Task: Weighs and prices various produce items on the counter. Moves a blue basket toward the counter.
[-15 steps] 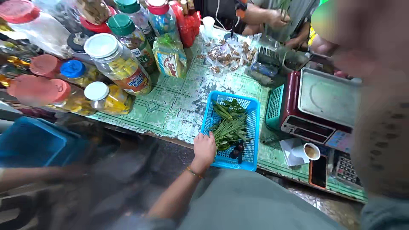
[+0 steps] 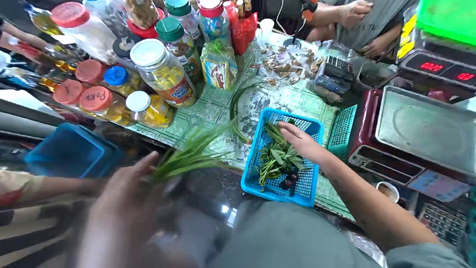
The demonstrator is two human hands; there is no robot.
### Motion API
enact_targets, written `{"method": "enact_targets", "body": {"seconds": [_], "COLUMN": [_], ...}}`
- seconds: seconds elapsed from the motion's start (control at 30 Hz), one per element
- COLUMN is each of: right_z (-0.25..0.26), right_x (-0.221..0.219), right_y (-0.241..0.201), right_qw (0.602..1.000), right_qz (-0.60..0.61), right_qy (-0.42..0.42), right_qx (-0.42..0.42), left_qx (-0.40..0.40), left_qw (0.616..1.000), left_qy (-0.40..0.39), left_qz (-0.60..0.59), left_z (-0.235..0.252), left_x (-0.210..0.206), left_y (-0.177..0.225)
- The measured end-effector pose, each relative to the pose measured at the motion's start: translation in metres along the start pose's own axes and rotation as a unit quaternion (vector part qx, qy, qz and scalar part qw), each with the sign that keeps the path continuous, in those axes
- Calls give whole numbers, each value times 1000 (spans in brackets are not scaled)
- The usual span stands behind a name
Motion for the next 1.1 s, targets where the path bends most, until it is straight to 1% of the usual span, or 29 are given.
{"method": "enact_targets", "body": {"seconds": [0.07,0.13,0.2,0.27,0.33,0.37,0.4,0.47,0.5,0.53,0.57,0.6,0.63,0.67,0.7,0.73,0.77,0.8,0.87,0.9,0.97,1.03,1.1], "right_z": [-34,-71,-106,-135,-159,-172,-188,-224,-247,-273,-303,-332,-360,-385,-404,-417,-422,-420,-404,-396,-383,-376,-371], "right_x": [17,37,56,73,79,82,89,113,128,146,165,182,193,196,195,190,182,174,166,165,165,161,161], "right_y": [36,63,85,101,109,108,108,119,136,161,190,220,249,277,302,323,341,351,358,360,367,382,388], "right_qw": [997,992,986,982,984,987,989,984,976,958,925,879,828,784,755,742,742,752,776,782,783,781,786], "right_qz": [72,115,135,139,116,86,53,5,-19,-46,-64,-75,-92,-108,-122,-133,-144,-151,-183,-200,-229,-257,-277], "right_qy": [-15,17,76,118,130,123,114,122,158,225,312,395,452,472,465,450,441,432,427,434,447,441,423], "right_qx": [-30,-50,-66,-56,-43,-52,-78,-127,-148,-172,-206,-255,-319,-389,-446,-478,-484,-474,-426,-400,-366,-359,-357], "left_qx": [13,39,72,101,112,103,83,20,5,8,23,46,67,79,89,96,98,100,103,104,103,111,121], "left_qw": [996,989,984,980,987,992,996,994,989,982,974,969,967,969,967,965,963,963,966,968,970,968,967], "left_qy": [80,128,130,125,92,50,0,-84,-122,-167,-206,-234,-244,-235,-233,-238,-241,-242,-233,-226,-216,-212,-204], "left_qz": [-29,-64,-95,-117,-74,-47,-38,-65,-82,-89,-87,-68,-29,20,48,60,65,61,44,39,49,69,94], "left_z": [12,38,70,100,113,112,107,82,64,45,27,10,-4,-11,-13,-13,-13,-12,-13,-13,-12,-13,-14], "left_x": [-7,-26,-64,-119,-170,-189,-210,-254,-268,-278,-290,-302,-310,-315,-319,-321,-322,-323,-326,-329,-334,-334,-329], "left_y": [4,20,32,29,13,8,11,38,53,67,78,84,87,88,91,94,96,96,95,93,87,87,91]}}
Point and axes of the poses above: each hand's wrist, its own z-axis towards the middle knuckle, its own x-axis out of the back of the hand, y = z × x, the point moved 4 cm from there along z, towards the middle knuckle, and after that the axes turned 7 degrees about y, right-handed, at the moved point
